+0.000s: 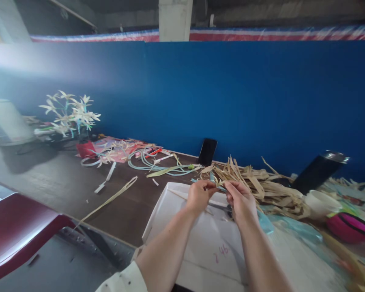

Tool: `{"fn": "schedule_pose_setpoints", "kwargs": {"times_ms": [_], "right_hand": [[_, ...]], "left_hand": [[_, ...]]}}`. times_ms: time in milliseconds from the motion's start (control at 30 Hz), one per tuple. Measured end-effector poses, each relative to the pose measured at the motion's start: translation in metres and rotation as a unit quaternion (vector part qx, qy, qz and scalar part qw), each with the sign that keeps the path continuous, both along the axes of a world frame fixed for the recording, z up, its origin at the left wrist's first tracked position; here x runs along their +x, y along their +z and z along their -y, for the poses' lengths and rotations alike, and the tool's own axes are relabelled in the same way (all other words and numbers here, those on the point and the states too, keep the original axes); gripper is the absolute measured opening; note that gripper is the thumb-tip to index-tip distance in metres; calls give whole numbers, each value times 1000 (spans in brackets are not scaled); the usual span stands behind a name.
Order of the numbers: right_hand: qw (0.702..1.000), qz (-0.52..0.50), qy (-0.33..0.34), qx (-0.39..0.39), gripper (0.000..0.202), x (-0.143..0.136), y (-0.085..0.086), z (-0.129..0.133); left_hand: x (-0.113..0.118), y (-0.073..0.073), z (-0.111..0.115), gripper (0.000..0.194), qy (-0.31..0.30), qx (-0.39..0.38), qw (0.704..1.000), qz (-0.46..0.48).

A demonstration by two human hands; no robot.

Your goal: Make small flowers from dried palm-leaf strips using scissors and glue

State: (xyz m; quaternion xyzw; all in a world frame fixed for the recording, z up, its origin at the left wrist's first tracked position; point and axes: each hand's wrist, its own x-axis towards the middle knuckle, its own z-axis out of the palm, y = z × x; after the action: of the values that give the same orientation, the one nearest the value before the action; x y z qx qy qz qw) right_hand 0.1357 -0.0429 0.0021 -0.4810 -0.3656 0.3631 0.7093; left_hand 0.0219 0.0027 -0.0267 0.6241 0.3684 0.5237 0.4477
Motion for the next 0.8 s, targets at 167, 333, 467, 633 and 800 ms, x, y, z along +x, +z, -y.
{"fn": "schedule_pose_setpoints", "kwargs": {"times_ms": [167, 333, 467, 633, 800], "right_hand": [[1000, -9, -2, -5, 28, 0, 0, 0], [1000, -17, -6, -14, 31, -1, 0, -1], [1000, -5, -5, -8, 32, -1, 1, -1], [1000, 12, 1, -2, 30, -1, 3, 1], [1000, 19, 5, -7, 32, -1, 3, 3]], "left_hand": [[1, 1, -1, 19, -13, -30, 999, 35], [2, 2, -1, 21, -29, -64, 995, 67], [3, 1, -1, 20, -32, -58, 995, 71], [2, 1, 0, 22, -33, -46, 997, 56], [0, 3, 2, 22, -27, -52, 998, 39]]}}
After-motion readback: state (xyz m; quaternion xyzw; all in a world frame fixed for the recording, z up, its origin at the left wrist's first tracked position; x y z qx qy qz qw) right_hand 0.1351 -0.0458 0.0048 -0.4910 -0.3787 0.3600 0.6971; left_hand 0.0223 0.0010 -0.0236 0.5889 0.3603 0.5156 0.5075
